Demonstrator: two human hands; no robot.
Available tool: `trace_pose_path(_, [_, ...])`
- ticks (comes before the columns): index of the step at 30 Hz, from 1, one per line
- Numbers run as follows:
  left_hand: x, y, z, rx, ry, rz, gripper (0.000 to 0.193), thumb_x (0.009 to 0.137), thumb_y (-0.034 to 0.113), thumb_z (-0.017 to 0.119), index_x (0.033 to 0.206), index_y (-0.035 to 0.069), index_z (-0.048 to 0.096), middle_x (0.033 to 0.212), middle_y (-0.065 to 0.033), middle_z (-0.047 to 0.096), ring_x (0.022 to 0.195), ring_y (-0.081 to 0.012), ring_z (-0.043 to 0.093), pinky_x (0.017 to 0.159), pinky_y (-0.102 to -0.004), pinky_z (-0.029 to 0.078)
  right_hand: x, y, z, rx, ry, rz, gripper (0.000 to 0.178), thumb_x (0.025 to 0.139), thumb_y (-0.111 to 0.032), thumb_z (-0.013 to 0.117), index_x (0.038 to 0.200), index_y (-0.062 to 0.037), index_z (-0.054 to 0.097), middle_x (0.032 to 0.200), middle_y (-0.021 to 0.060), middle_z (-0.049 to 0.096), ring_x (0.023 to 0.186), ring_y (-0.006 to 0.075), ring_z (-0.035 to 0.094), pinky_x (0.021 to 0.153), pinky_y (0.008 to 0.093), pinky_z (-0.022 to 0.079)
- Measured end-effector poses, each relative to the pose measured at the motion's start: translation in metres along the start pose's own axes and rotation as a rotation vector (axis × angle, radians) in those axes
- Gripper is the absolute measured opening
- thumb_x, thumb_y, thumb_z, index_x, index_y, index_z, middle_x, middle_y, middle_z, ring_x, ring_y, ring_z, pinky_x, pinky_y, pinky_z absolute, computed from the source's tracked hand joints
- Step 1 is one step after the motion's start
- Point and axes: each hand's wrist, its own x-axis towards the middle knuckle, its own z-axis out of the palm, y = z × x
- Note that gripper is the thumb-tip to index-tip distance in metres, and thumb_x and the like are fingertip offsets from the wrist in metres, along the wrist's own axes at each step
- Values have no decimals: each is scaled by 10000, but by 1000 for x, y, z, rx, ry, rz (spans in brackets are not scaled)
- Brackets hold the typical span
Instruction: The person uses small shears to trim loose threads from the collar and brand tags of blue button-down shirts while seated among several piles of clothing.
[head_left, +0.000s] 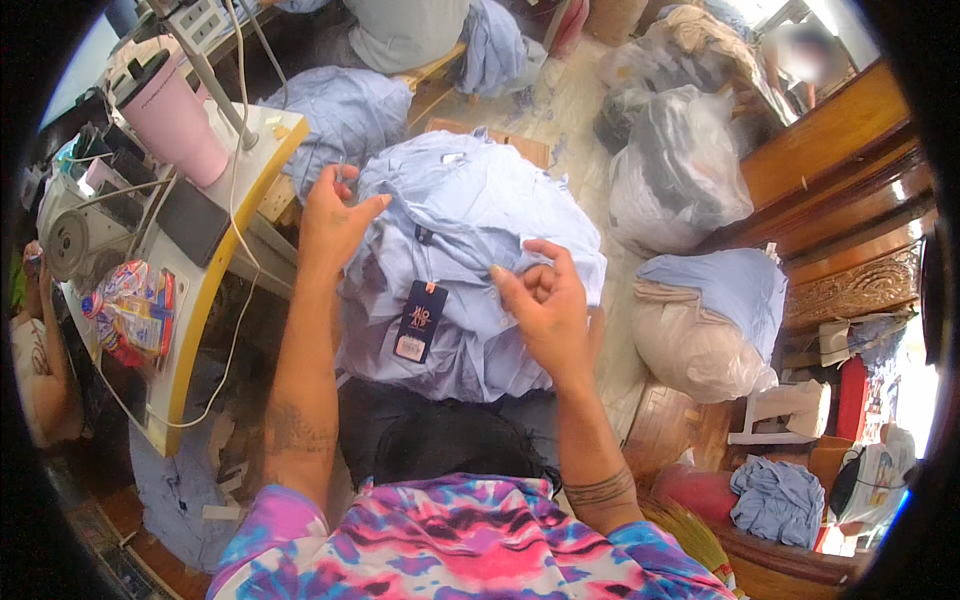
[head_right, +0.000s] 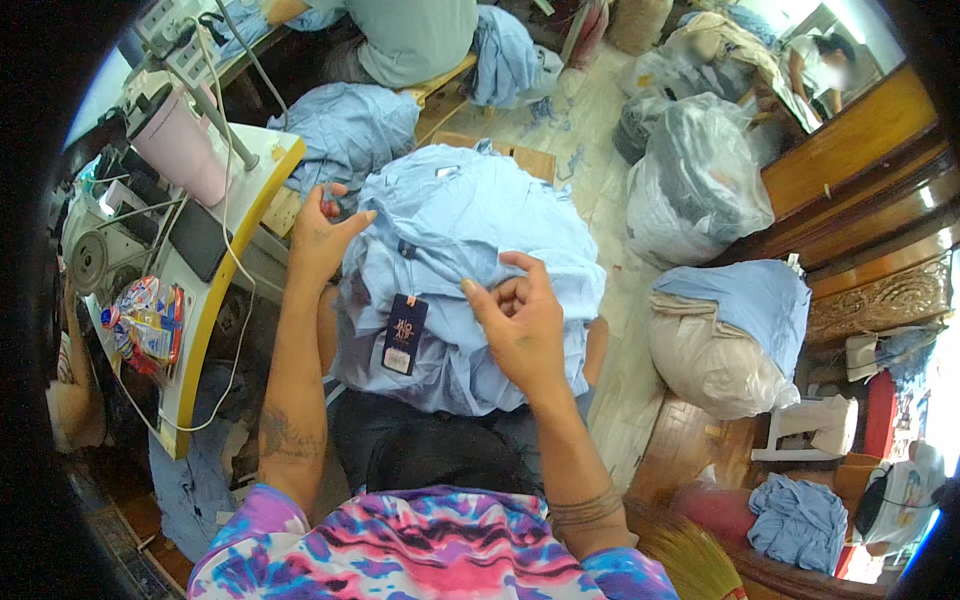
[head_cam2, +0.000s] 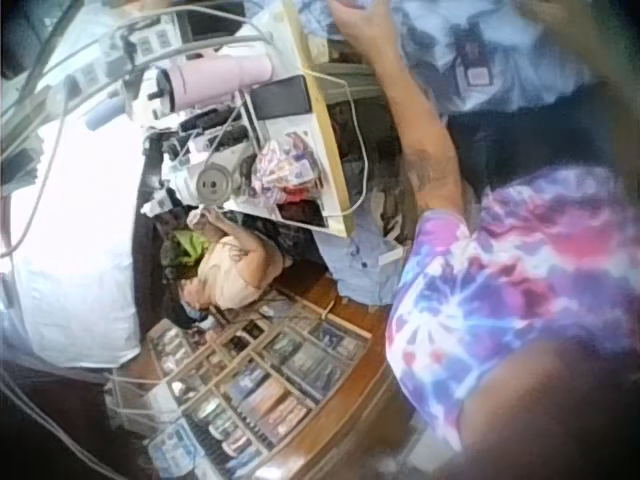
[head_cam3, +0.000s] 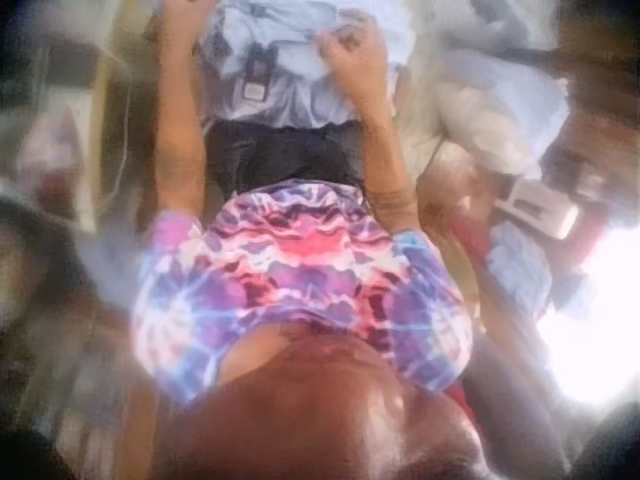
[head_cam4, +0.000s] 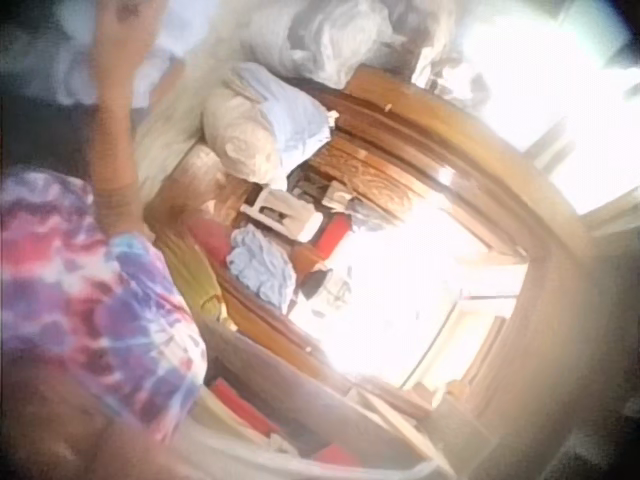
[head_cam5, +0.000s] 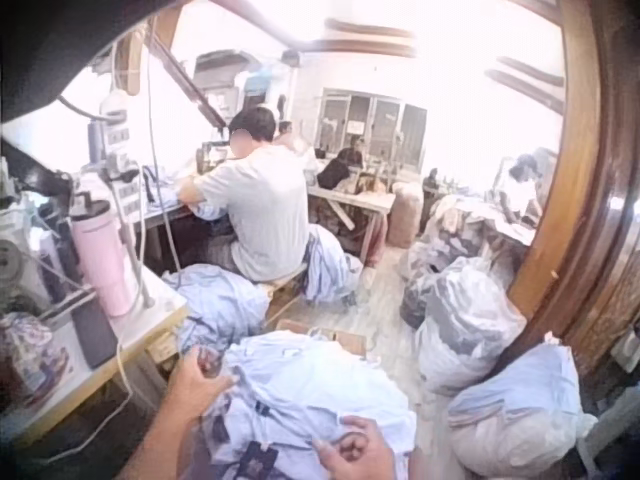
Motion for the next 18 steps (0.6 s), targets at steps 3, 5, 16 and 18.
trace_pose_path(3, [-55, 25, -32, -50, 24, -53, 502, 806, 252, 841, 1212, 36, 640, 949, -90, 614, 840, -169, 578, 743, -324, 480, -28, 22, -14, 535, -20, 208, 409, 1011, -178, 678, 1322, -7, 474, 1025, 137, 706, 892, 217, 698, 778, 317, 561])
trace_pose_path(5, [-100, 31, -31, -145, -77, -102, 459, 836, 233, 826, 1210, 38, 646, 893, -66, 608, 780, -149, 562, 680, -324, 459, -52, 61, -32, 734, -1, 391, 358, 1027, -192, 659, 1319, -43, 515, 1175, 174, 691, 1083, 286, 705, 872, 385, 596])
trace_pose_path(16, [-130, 97, 71, -143, -320, 282, 363, 862, 234, 807, 1101, 0, 665, 880, -169, 692, 764, -312, 685, 688, -396, 525, -46, 57, -16, 845, -243, 735, 628, 1060, -623, 433, 1312, -79, 622, 1239, 72, 670, 1167, 211, 615, 973, 422, 507])
trace_pose_path(18, [-130, 112, 60, -203, -428, 78, 303, 870, 196, 804, 1046, -8, 664, 825, -109, 681, 732, -184, 638, 668, -339, 505, -44, 53, -9, 1012, -285, 726, 603, 1047, -613, 480, 1369, -115, 588, 1343, 66, 612, 1262, 205, 546, 1053, 425, 440])
